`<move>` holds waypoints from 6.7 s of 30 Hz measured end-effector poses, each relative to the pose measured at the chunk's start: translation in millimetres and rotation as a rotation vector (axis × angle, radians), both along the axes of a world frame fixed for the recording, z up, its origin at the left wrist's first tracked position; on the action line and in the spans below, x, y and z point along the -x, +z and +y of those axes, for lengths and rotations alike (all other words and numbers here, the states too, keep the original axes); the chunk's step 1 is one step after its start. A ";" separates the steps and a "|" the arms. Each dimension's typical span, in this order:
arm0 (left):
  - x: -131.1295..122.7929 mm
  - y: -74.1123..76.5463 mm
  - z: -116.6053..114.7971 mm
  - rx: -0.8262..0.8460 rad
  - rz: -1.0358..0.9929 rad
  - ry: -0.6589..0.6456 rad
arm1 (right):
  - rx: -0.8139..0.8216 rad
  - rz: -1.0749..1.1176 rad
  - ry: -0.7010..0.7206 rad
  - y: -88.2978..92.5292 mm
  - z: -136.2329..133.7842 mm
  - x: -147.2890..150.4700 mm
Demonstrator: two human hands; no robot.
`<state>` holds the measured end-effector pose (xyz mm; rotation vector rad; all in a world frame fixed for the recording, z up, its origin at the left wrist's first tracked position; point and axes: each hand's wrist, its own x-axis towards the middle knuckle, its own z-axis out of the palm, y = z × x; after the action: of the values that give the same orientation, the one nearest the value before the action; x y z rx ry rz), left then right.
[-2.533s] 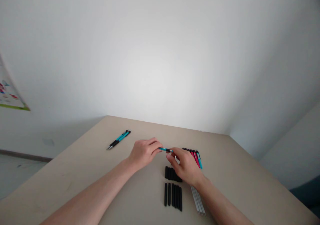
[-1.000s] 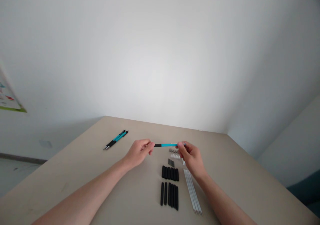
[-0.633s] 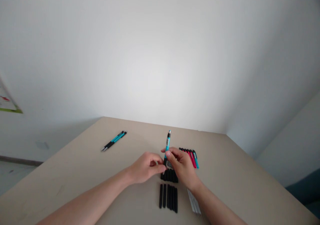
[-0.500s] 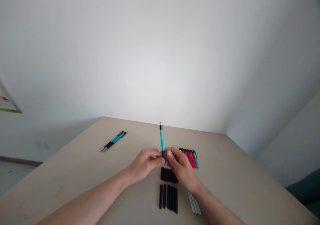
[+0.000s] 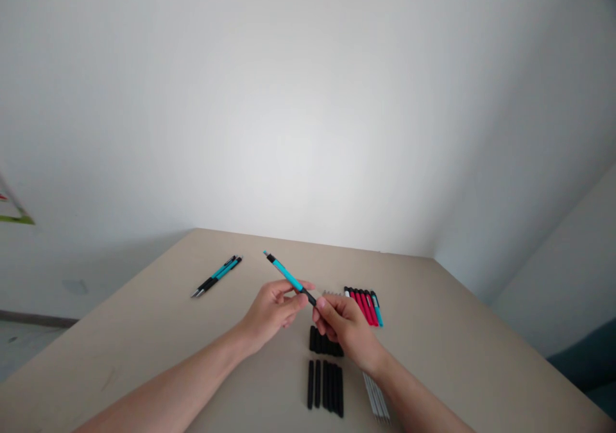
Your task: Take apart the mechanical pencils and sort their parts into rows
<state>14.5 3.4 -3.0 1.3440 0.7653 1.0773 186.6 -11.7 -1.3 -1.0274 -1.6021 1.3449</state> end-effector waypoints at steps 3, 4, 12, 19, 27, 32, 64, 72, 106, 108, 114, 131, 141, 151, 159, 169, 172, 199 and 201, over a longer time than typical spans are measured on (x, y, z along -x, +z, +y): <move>1.5 -1.9 2.1 -0.001 -0.022 0.017 | -0.104 -0.097 -0.080 1.4 -0.5 -2.2; 1.5 -1.4 1.9 -0.012 -0.021 0.020 | -0.159 -0.140 -0.109 2.5 -1.2 -2.7; -1.2 5.4 -3.0 -0.089 0.001 0.014 | -0.328 -0.200 -0.252 8.0 -5.3 -5.3; -0.3 3.6 -3.9 -0.017 -0.014 -0.035 | -0.327 -0.237 -0.191 8.5 -4.2 -5.4; 1.0 5.4 -3.3 0.012 -0.006 -0.005 | -0.285 -0.196 -0.197 11.6 -4.4 -4.3; 3.1 3.1 -1.5 0.026 -0.007 -0.016 | -0.310 -0.238 -0.225 10.8 -3.7 -3.8; 2.8 1.8 11.3 0.158 -0.129 0.104 | -0.499 -0.546 -0.500 20.1 39.7 -37.5; 6.8 -2.1 16.5 0.150 -0.145 0.149 | -0.664 -0.757 -0.204 25.6 58.6 -24.2; 10.8 -6.3 18.4 0.122 -0.163 0.145 | -0.699 -0.942 0.035 7.3 55.4 -30.3; 10.6 -6.0 18.0 0.118 -0.165 0.144 | -0.683 -0.957 0.033 7.3 55.7 -30.5; 10.4 -5.1 18.0 0.124 -0.169 0.132 | -0.661 -0.966 0.045 8.2 54.8 -30.6; 10.9 -5.5 18.3 0.125 -0.178 0.123 | -0.591 -1.058 -0.099 7.9 60.4 -40.1; 10.6 -1.9 16.2 0.135 -0.171 0.128 | -0.574 -1.071 -0.121 4.9 61.5 -41.4; 10.7 -3.1 17.4 0.136 -0.189 0.129 | -0.587 -1.018 -0.106 -1.5 65.5 -43.4; 10.5 -3.0 17.2 0.136 -0.193 0.128 | -0.597 -0.991 -0.082 0.9 63.8 -42.9; 11.2 -0.8 15.9 0.147 -0.199 0.128 | -0.543 -1.081 -0.140 -0.2 65.7 -45.0; 11.2 -0.2 16.0 0.153 -0.194 0.131 | -0.538 -1.091 -0.127 -0.5 65.4 -44.3; 12.5 -1.4 16.3 0.139 -0.208 0.112 | -0.510 -1.153 -0.168 3.5 67.9 -52.2; 12.6 -1.2 16.4 0.140 -0.208 0.109 | -0.517 -1.154 -0.177 3.9 67.6 -51.4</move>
<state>1.8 19.8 -4.1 1.0635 0.7504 1.2059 238.0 55.9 2.5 -1.6606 -2.3818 0.0660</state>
